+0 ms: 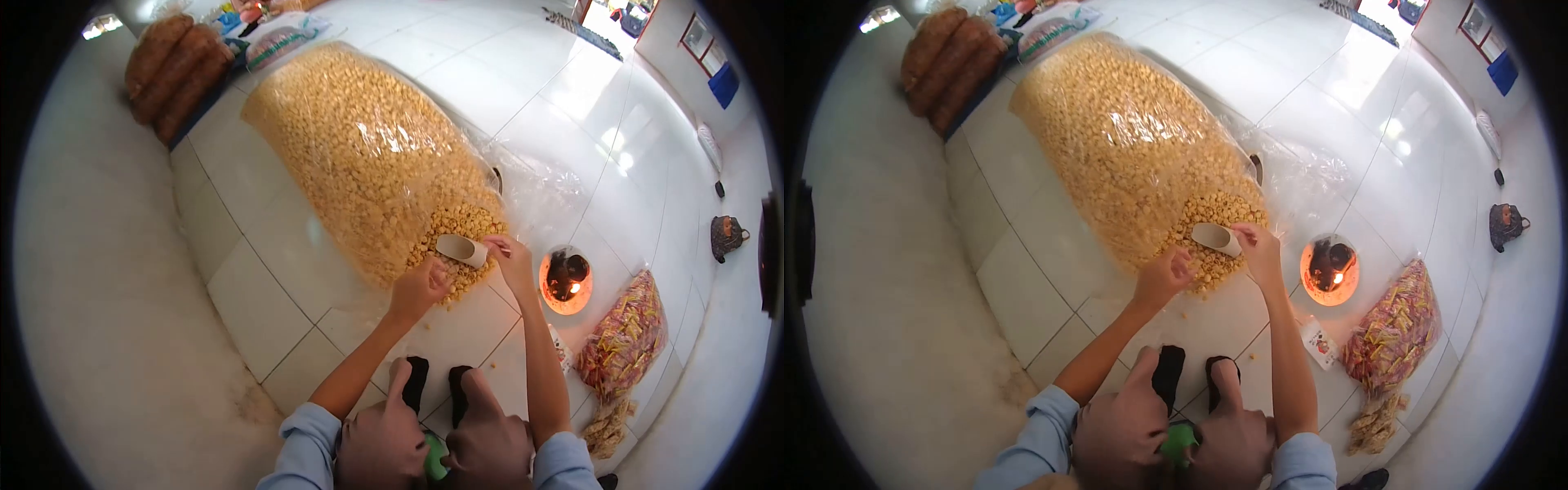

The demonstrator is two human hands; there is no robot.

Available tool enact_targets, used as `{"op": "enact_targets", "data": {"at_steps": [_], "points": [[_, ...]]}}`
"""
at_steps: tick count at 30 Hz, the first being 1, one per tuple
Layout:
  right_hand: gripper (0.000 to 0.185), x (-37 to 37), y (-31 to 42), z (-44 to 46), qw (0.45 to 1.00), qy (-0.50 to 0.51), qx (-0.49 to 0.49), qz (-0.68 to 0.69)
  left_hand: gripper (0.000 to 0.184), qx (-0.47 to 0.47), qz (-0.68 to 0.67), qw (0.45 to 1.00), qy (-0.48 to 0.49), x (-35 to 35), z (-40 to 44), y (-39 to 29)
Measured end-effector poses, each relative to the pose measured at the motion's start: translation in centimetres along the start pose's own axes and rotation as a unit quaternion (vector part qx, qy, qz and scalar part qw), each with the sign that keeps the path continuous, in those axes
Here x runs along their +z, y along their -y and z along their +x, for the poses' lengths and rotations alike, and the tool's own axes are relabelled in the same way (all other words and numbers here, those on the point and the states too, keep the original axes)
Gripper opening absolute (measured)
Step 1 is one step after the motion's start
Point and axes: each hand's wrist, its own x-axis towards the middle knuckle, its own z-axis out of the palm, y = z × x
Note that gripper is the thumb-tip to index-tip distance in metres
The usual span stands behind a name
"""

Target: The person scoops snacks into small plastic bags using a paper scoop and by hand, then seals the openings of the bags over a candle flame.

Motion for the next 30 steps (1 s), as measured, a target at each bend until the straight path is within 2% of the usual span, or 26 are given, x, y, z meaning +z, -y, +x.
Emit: {"op": "enact_targets", "data": {"at_steps": [2,3,4,6,11,14,16,17,21,23,26,30], "points": [[0.046,0.7,-6.1,2.0,0.957,-0.1,-0.098,-0.254,0.025,-0.045,-0.023,0.999,0.003,1.5,0.4,2.0],[0.064,1.3,-9.0,2.7,0.95,-0.084,-0.115,-0.279,0.025,-0.056,-0.022,0.998,-0.014,2.2,0.6,3.0],[0.064,1.7,-10.1,3.0,0.951,-0.078,-0.106,-0.279,0.025,-0.067,-0.02,0.997,-0.031,2.8,0.9,3.8],[0.071,3.6,-12.1,3.5,0.921,-0.107,-0.168,-0.336,0.026,-0.092,-0.03,0.995,-0.028,3.6,1.3,5.0],[0.069,4.6,-12.5,4.2,0.933,-0.078,-0.152,-0.316,0.025,-0.124,-0.01,0.992,-0.035,4.7,0.9,7.1],[0.059,2.9,-9.1,3.5,0.925,-0.107,-0.154,-0.331,0.025,-0.145,-0.005,0.989,-0.036,4.4,1.0,7.3],[0.064,1.2,-8.4,2.6,0.891,-0.154,-0.117,-0.411,0.026,-0.169,0.017,0.984,-0.05,4.0,1.1,6.8],[0.063,0.0,-8.8,2.6,0.843,-0.159,-0.104,-0.503,0.026,-0.169,0.016,0.984,-0.047,4.0,1.0,6.8],[0.064,1.0,-11.5,3.7,0.853,-0.118,-0.111,-0.497,0.027,-0.192,0.023,0.98,-0.056,3.8,1.3,6.9],[0.059,3.3,-11.0,3.8,0.906,-0.104,-0.093,-0.399,0.027,-0.198,0.042,0.978,-0.057,3.6,1.2,7.1],[0.063,3.6,-11.8,4.5,0.906,-0.13,-0.126,-0.382,0.026,-0.197,0.033,0.979,-0.048,4.1,0.8,7.5],[0.062,3.1,-12.2,4.7,0.928,-0.088,-0.13,-0.339,0.027,-0.176,0.019,0.983,-0.051,4.7,1.5,7.6]]}}
